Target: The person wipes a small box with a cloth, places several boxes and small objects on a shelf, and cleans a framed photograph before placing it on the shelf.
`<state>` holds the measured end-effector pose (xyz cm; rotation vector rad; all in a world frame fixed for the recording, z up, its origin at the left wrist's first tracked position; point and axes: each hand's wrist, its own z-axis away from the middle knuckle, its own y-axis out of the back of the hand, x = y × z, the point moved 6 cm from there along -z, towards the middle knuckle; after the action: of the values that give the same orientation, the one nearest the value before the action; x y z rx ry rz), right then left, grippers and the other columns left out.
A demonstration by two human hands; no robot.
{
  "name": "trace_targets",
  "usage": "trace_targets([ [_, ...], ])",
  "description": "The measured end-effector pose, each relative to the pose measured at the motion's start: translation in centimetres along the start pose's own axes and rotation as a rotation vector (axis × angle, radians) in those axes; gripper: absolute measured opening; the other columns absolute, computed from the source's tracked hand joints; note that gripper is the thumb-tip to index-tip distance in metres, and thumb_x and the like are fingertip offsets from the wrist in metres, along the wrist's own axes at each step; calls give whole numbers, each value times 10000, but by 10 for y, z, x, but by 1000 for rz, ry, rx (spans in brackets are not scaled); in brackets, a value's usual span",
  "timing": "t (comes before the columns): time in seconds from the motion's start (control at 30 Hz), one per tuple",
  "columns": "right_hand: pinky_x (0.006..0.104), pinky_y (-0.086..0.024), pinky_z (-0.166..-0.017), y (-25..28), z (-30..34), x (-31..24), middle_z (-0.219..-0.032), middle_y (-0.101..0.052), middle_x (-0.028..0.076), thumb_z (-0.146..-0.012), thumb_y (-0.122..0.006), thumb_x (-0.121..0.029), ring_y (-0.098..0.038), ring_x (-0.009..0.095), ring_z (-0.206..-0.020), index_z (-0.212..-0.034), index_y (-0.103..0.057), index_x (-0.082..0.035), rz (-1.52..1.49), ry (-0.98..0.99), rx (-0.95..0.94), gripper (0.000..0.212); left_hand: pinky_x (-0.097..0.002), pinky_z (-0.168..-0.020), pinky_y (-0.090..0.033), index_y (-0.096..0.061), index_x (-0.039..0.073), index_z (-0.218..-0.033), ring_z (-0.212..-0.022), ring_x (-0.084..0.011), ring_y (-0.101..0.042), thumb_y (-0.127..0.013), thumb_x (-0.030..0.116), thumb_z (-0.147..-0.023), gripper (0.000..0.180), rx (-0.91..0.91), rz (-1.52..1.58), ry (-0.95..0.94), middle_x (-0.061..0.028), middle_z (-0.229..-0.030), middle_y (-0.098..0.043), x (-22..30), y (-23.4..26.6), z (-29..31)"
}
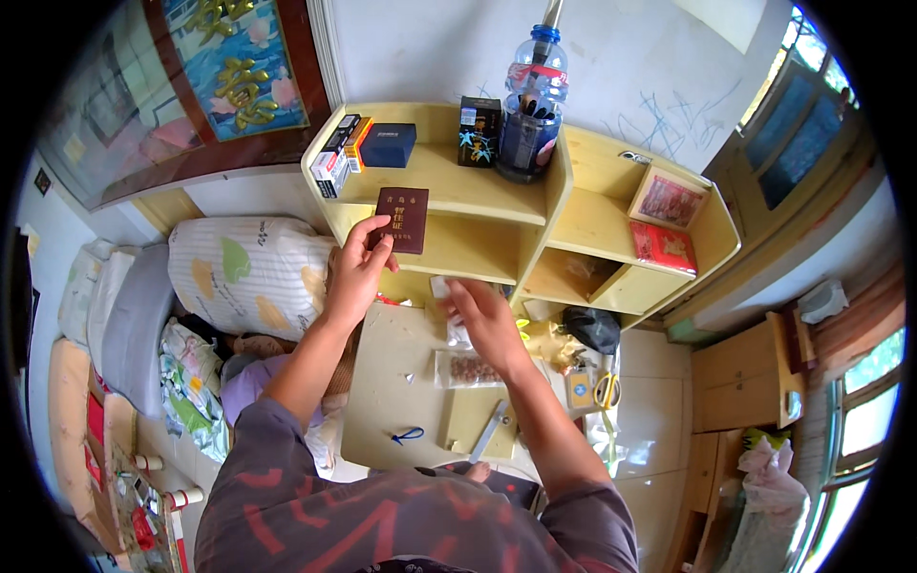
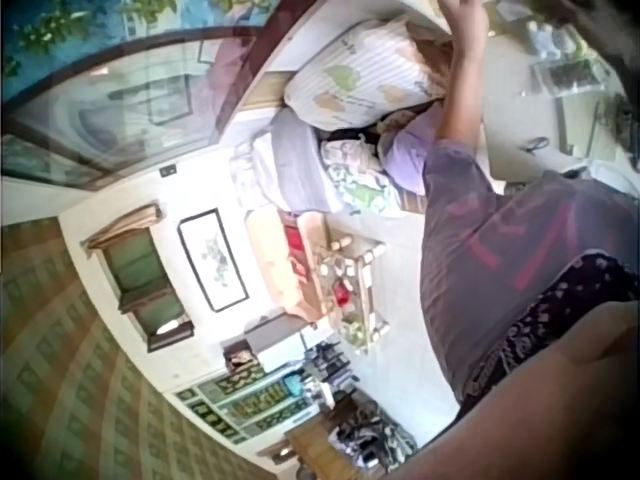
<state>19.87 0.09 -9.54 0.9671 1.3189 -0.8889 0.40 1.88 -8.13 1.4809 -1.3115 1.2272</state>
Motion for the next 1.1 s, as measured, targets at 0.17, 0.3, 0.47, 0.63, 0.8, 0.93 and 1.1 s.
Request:
trace_targets([
  [0.17,242,-466,-623,-40,-46,-15,-795,-608,61,-968,-471,-229,-556,105,-679,-1044,-540,24,-119,-28,41,273,-193,-562,-425,-411,27,-1248,-646,-62,-506,-503,90,-948,320,-84,50,-100,-23,-852,-543,5,-1,16],
  [0.3,226,-416,-500,-46,-56,-16,-684,-554,38,-956,-478,-170,-496,83,-550,-1032,-504,13,-134,-29,89,200,-231,-661,-472,-415,24,-1260,-735,-62,-494,-510,60,-939,336,-22,-131,-189,-29,-911,-527,20,22,20],
  [0.47,227,-348,-479,-52,-75,-57,-644,-487,0,-962,-457,-185,-416,67,-535,-937,-514,-10,-108,67,10,186,-217,-819,-421,-434,11,-1234,-909,-106,-529,-494,12,-935,304,171,-232,-323,-48,-983,-527,12,69,8],
  [0.63,179,-283,-459,-107,-83,-40,-654,-368,-51,-931,-404,-82,-303,55,-532,-971,-462,-62,-1123,-414,-341,73,-253,-842,-421,-485,-13,-1173,-900,-129,-527,-459,85,-966,230,315,76,-305,-96,-1014,-567,24,102,0],
  [0.8,174,-308,-471,-181,-83,-47,-652,-359,-52,-906,-488,-82,-334,46,-547,-1022,-490,-42,-1546,-488,-765,123,-256,-838,-417,-494,-8,-1145,-922,-127,-523,-453,94,-972,206,357,47,-372,-83,-986,-569,39,103,10],
  [0.93,184,-315,-484,-204,-106,-31,-666,-366,-45,-909,-465,-67,-342,57,-560,-981,-486,-55,-1616,-499,-689,76,-265,-841,-419,-524,5,-1126,-921,-133,-526,-443,85,-972,191,388,10,-369,-80,-993,-580,32,127,15],
  [1.1,179,-324,-505,-204,-106,-30,-667,-363,-42,-908,-424,-58,-337,59,-561,-965,-481,-55,-1501,-330,-623,80,-282,-847,-426,-532,17,-1181,-894,-148,-527,-386,6,-946,277,338,-36,-345,-82,-1014,-586,-1,147,2],
])
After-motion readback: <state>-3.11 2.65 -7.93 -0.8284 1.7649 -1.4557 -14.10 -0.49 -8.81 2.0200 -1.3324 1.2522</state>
